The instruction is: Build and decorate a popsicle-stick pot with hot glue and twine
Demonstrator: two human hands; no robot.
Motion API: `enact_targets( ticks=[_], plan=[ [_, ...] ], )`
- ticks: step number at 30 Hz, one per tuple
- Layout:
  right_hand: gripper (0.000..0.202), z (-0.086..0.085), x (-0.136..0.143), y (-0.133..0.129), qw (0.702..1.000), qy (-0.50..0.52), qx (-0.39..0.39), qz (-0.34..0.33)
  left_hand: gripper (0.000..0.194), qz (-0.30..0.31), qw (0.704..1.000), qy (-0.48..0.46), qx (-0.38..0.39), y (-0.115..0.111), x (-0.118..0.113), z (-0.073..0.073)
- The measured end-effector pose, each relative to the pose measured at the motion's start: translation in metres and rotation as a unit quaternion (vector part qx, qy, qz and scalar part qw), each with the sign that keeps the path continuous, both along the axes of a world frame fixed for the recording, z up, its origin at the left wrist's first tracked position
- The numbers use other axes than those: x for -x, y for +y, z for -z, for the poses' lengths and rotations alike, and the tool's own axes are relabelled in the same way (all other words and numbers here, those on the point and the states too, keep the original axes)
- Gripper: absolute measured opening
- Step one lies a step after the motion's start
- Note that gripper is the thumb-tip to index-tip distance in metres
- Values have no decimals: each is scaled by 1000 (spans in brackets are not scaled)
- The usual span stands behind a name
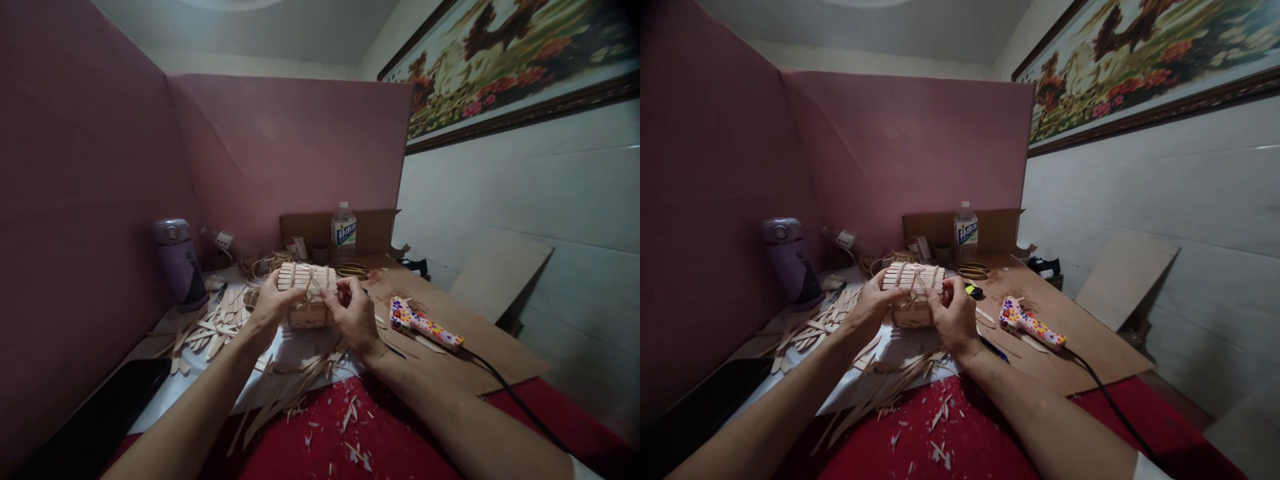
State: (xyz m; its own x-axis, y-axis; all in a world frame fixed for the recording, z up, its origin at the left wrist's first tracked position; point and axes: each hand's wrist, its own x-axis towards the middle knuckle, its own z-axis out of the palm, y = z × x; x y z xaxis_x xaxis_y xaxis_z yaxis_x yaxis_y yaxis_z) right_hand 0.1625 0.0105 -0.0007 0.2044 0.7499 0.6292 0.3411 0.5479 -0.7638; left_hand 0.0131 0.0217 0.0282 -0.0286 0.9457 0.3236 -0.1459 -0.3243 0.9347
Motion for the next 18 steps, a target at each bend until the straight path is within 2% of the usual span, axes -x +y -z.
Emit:
enact_targets(
  ticks=[8,18],
  plan=[
    [28,0,-1,1,1000,-2,1,-5,45,24,1000,-7,2,-4,2,2],
    [28,0,0,0,1000,2,5,1,48,8,1000,-1,-5,1,0,3]
  ],
)
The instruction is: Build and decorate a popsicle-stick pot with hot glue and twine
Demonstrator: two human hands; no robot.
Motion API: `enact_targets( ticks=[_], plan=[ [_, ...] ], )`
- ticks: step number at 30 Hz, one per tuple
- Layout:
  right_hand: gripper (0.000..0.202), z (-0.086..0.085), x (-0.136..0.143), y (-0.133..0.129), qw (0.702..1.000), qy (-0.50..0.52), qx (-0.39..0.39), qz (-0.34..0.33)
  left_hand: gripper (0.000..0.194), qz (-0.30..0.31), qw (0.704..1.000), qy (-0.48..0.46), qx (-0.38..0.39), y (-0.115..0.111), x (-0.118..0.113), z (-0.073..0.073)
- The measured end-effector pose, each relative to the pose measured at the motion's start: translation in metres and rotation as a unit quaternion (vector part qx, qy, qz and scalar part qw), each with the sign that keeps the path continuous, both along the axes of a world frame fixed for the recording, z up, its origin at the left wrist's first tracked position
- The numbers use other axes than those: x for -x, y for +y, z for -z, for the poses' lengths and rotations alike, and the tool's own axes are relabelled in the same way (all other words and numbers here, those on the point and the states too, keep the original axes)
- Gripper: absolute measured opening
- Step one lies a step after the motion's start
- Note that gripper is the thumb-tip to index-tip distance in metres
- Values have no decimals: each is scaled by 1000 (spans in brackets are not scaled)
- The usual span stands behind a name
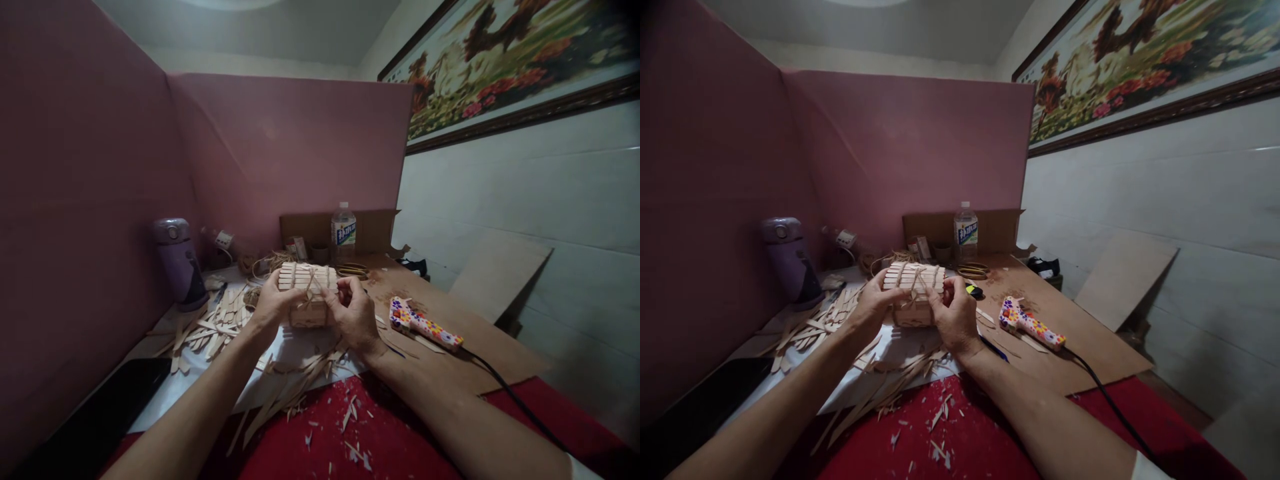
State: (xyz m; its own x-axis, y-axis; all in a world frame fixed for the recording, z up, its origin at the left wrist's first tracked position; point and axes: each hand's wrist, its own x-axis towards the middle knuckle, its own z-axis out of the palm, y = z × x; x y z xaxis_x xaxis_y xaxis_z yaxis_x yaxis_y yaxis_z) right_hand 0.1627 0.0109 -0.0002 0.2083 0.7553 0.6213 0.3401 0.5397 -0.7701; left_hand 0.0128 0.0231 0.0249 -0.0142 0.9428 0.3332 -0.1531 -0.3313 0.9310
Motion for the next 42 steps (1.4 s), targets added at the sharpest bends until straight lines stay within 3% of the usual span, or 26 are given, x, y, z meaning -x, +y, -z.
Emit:
enact_targets(
  ticks=[7,20,28,38,42],
  plan=[
    [29,1,-1,0,1000,1,1,0,42,35,999,-7,-8,-5,2,1],
    [26,2,-1,0,1000,-12,-11,10,48,-16,1000,0,-1,-4,-3,-2],
    [29,1,0,-1,1000,-12,-6,6,47,37,999,-4,-8,-5,3,0],
    [26,2,-1,-1,1000,-18,-16,15,49,-5,1000,-8,4,-2,-2,-2],
    [27,1,-1,-2,1000,-16,-20,11,50,25,1000,-10,3,-5,1,-1]
  ],
)
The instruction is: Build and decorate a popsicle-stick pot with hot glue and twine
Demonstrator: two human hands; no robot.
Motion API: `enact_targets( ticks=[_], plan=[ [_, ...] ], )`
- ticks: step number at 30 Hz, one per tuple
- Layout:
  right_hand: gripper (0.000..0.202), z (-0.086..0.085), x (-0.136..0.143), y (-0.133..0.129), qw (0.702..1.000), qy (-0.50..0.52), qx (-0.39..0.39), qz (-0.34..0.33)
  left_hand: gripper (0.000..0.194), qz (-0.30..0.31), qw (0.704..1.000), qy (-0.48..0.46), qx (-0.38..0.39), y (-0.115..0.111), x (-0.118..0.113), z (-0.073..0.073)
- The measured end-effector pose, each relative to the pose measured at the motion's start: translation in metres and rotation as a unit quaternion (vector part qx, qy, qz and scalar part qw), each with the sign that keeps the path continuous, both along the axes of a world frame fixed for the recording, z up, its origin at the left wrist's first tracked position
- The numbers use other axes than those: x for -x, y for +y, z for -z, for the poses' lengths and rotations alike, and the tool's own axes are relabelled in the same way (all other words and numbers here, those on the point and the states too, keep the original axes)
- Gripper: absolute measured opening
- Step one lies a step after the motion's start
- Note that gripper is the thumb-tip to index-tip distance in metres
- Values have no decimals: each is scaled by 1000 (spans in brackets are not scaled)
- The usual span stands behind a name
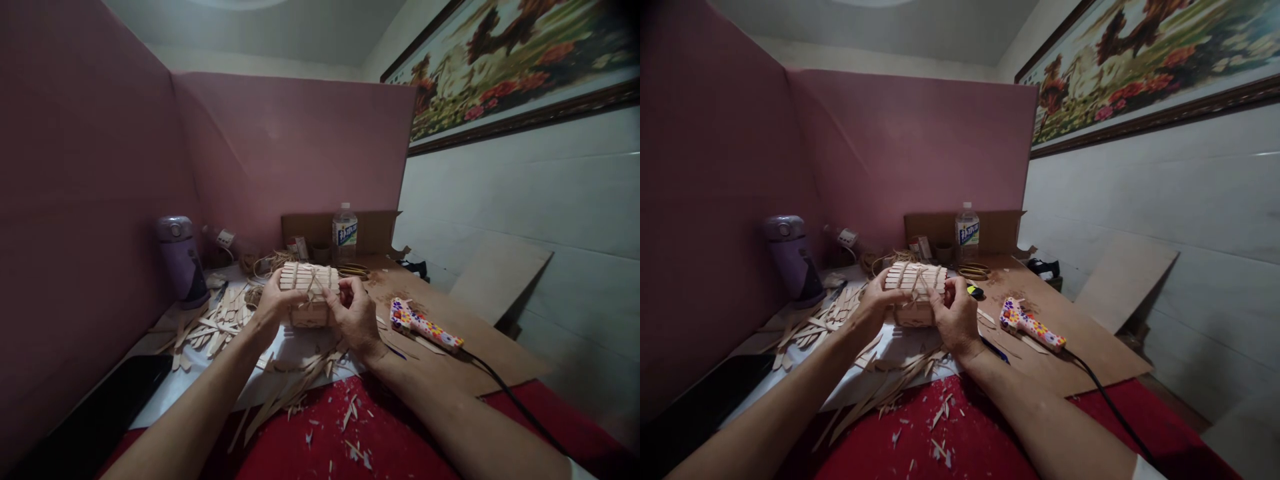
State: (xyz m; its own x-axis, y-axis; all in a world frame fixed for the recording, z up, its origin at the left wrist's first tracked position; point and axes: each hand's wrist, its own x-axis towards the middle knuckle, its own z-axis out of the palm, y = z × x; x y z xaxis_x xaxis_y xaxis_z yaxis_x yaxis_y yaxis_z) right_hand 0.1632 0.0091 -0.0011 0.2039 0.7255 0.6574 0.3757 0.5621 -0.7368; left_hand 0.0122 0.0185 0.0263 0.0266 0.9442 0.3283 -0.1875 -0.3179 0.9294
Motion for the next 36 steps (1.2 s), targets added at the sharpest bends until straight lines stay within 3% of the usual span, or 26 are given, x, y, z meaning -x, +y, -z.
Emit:
enact_targets(
  ticks=[4,14,22,36],
  plan=[
    [28,1,0,1,1000,-3,2,0,49,20,1000,-3,-6,-3,2,0],
    [27,2,0,1,1000,-6,5,7,49,-21,1000,-4,1,2,-2,-1],
    [27,3,-1,2,1000,0,-2,5,48,23,1000,0,-10,-3,2,1],
    [26,2,0,0,1000,-7,2,-2,47,-54,998,9,15,0,-4,-1]
  ],
)
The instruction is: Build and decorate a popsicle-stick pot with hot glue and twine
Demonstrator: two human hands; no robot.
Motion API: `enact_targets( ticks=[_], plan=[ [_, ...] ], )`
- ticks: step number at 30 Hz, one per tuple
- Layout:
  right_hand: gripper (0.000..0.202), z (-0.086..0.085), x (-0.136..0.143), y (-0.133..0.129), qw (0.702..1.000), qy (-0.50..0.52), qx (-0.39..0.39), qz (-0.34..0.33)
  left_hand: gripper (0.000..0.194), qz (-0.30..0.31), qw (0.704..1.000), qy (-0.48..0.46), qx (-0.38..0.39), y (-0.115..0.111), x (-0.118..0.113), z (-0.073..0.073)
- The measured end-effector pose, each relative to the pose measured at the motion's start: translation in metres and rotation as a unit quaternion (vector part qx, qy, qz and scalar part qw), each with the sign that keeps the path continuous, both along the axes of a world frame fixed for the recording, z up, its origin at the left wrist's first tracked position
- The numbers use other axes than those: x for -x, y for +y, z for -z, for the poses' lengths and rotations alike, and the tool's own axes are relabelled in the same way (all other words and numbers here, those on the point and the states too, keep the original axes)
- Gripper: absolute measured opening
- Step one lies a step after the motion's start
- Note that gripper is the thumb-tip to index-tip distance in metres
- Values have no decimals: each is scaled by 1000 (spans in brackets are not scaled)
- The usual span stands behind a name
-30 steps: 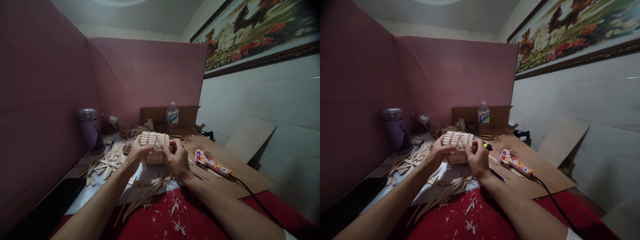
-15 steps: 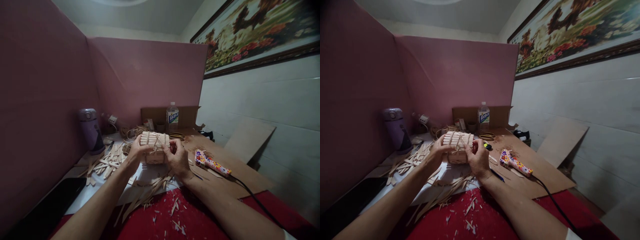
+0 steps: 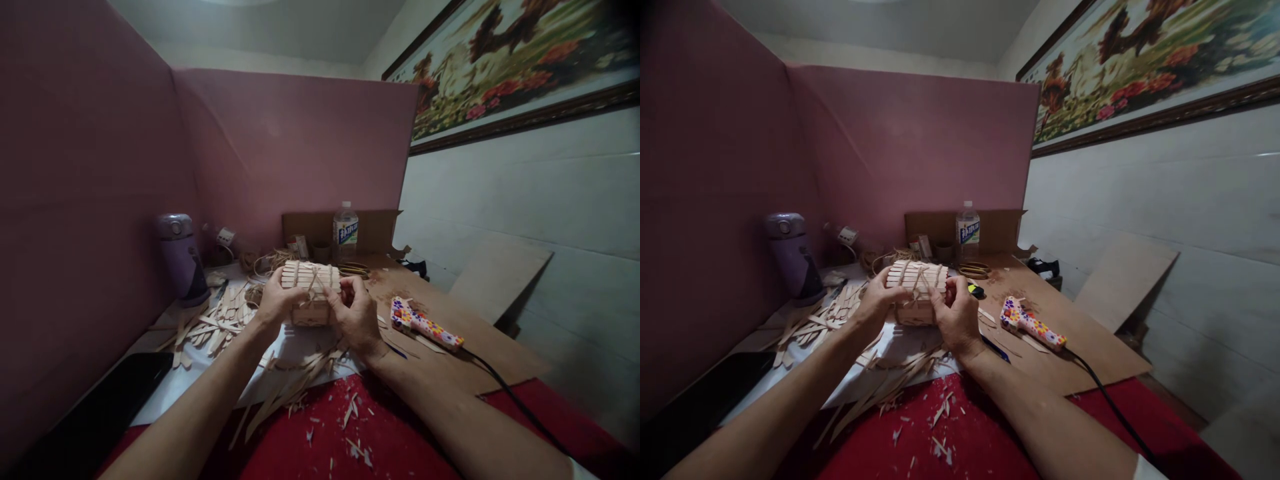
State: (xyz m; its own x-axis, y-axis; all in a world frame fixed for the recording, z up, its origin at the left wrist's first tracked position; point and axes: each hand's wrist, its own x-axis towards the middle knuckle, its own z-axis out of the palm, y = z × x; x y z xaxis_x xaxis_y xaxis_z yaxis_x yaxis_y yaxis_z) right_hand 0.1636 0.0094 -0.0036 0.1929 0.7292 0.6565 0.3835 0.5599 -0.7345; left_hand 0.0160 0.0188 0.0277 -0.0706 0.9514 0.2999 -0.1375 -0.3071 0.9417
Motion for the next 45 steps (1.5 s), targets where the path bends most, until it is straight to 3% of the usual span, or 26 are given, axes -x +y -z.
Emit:
enact_targets(
  ticks=[7,20,26,37,45],
  plan=[
    [28,0,1,1,1000,6,-3,8,49,50,999,-21,-3,-4,3,-2],
    [29,2,0,2,1000,2,7,2,47,10,1000,-11,0,-3,-1,-2],
    [29,3,0,2,1000,4,8,-2,46,37,999,-14,-5,-3,3,0],
    [30,4,0,2,1000,4,3,2,48,11,1000,3,-8,-2,-1,0],
    [29,2,1,0,1000,-1,4,6,36,55,998,-26,-31,-4,3,-1]
  ],
)
